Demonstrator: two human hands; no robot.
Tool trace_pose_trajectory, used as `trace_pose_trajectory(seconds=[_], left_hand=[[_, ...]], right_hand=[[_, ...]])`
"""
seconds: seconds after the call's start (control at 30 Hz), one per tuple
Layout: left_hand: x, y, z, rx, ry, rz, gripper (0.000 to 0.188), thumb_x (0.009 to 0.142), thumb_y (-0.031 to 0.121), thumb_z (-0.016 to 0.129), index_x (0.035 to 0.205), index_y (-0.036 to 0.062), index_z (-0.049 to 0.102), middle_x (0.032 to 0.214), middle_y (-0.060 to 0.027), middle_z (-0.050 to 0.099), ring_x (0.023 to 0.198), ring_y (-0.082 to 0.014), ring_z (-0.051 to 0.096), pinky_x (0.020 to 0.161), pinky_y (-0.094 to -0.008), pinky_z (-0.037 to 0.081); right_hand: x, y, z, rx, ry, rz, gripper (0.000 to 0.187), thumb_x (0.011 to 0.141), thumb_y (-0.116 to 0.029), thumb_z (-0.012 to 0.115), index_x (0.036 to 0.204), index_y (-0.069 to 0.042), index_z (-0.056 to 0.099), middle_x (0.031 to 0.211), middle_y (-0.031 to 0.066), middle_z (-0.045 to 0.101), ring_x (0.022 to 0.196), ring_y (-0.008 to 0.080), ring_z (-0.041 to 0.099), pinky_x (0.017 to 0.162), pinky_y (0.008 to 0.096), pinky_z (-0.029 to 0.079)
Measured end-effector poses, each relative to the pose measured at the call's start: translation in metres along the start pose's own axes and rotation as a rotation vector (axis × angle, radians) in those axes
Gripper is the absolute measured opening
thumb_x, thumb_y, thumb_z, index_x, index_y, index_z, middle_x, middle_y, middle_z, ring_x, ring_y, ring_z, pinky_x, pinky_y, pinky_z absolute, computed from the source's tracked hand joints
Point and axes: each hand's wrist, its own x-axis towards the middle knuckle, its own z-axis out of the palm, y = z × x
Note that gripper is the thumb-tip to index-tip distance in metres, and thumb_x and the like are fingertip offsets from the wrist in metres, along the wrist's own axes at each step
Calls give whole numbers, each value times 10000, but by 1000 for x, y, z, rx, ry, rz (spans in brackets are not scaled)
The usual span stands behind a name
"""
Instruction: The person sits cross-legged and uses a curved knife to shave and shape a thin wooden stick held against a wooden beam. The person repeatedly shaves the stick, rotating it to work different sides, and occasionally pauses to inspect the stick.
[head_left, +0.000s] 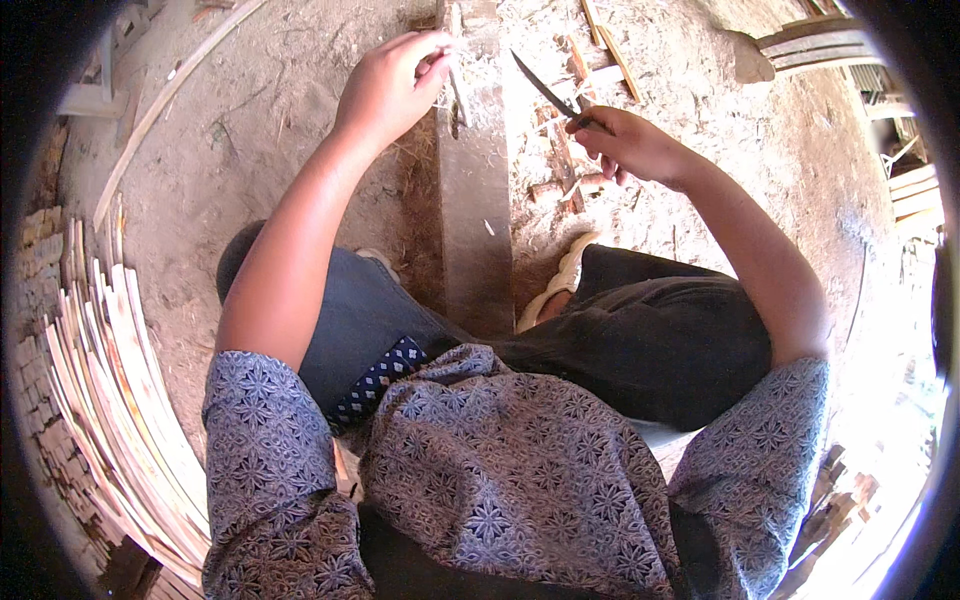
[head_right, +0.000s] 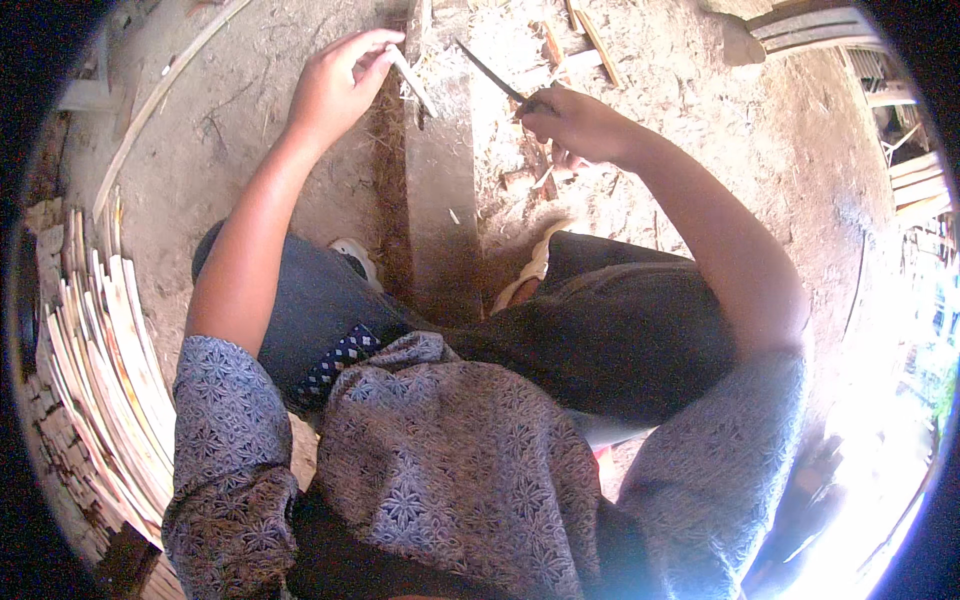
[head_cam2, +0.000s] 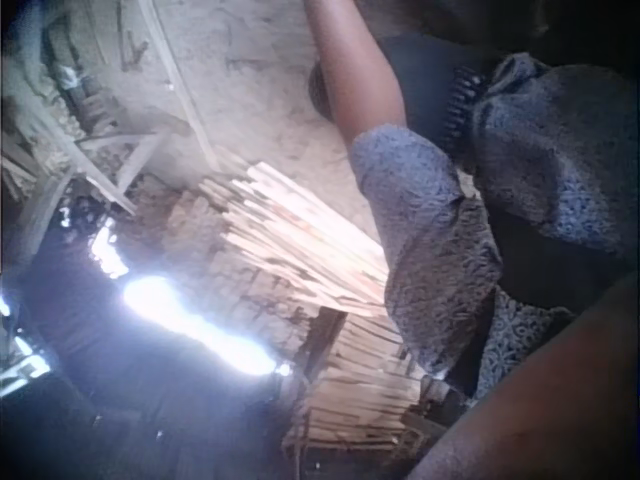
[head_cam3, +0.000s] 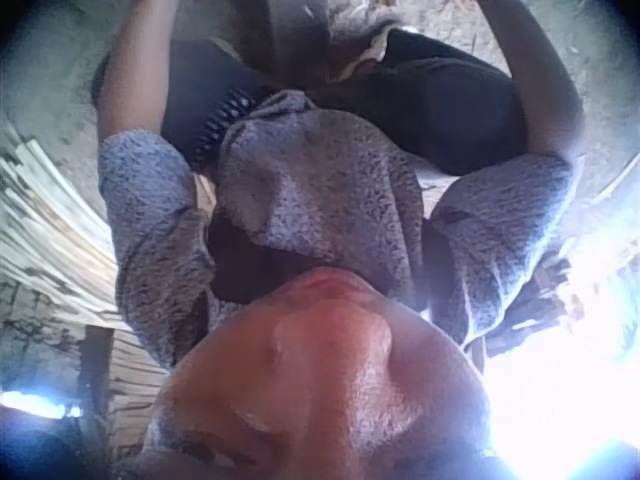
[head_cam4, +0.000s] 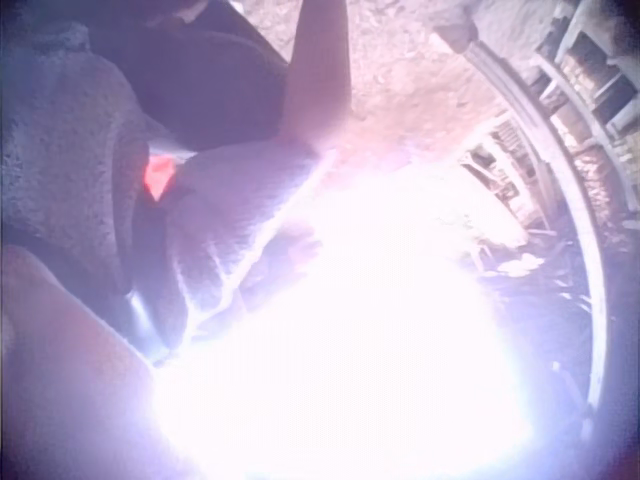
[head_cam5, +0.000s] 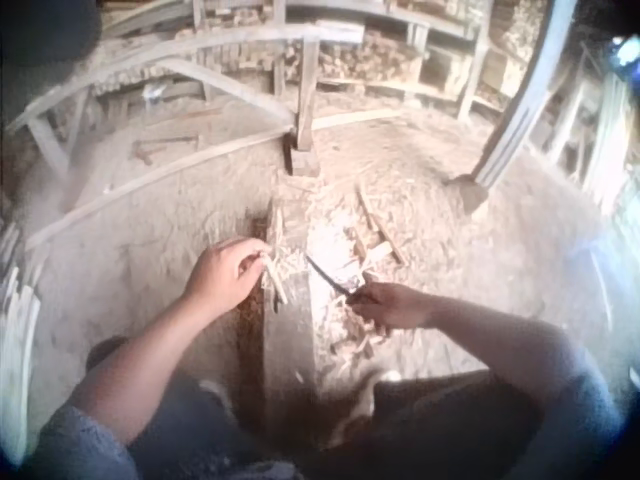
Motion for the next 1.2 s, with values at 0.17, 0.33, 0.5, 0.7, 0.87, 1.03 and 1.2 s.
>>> trace_pose_trajectory(seconds=[0.17,0.33,0.5,0.7,0.87,1.03,1.2], left_hand=[[13,1,-16,249,-111,113,173,973,221,625,1093,113,688,912,-121,707,840,-316,701,711,-410,559],[17,4,-27,526,-288,61,240,1005,321,565,988,93,636,863,-142,701,812,-372,684,692,-483,549],[12,0,-37,609,-449,-53,261,1024,316,504,975,80,605,827,-172,693,805,-401,681,679,-519,541],[14,-4,-44,551,-523,-88,197,997,245,499,978,55,546,774,-193,674,743,-426,665,657,-539,516],[15,-15,-38,404,-446,-64,180,978,225,518,936,50,525,723,-194,643,701,-435,647,626,-540,491],[24,-13,-30,396,-439,-32,189,970,220,530,891,49,533,710,-190,628,684,-426,638,610,-529,482],[24,-12,-23,448,-403,78,192,945,214,558,831,63,588,625,-117,645,555,-294,660,535,-422,512]], right_hand=[[17,-3,-5,-197,-9,12,368,1056,-267,471,1309,-8,537,864,94,657,684,171,659,592,323,550],[38,9,-12,-341,4,-9,456,1026,-198,484,1442,-16,452,883,165,730,624,190,675,599,375,583],[56,6,-10,-302,-17,50,553,1000,-168,473,1542,-152,368,872,153,708,560,194,672,516,335,599],[97,16,19,-245,-85,-75,496,1016,-168,437,1510,-182,402,899,171,698,708,221,692,701,393,612],[134,29,26,-154,-101,-8,488,1021,-150,415,1508,-167,392,827,156,659,783,234,681,741,431,567],[142,30,37,-132,-112,-54,484,1010,-144,430,1493,-157,410,839,162,656,795,250,676,738,451,539],[128,36,40,-163,-57,-176,465,1025,-164,467,1488,-177,429,677,69,557,602,174,560,599,383,455]])
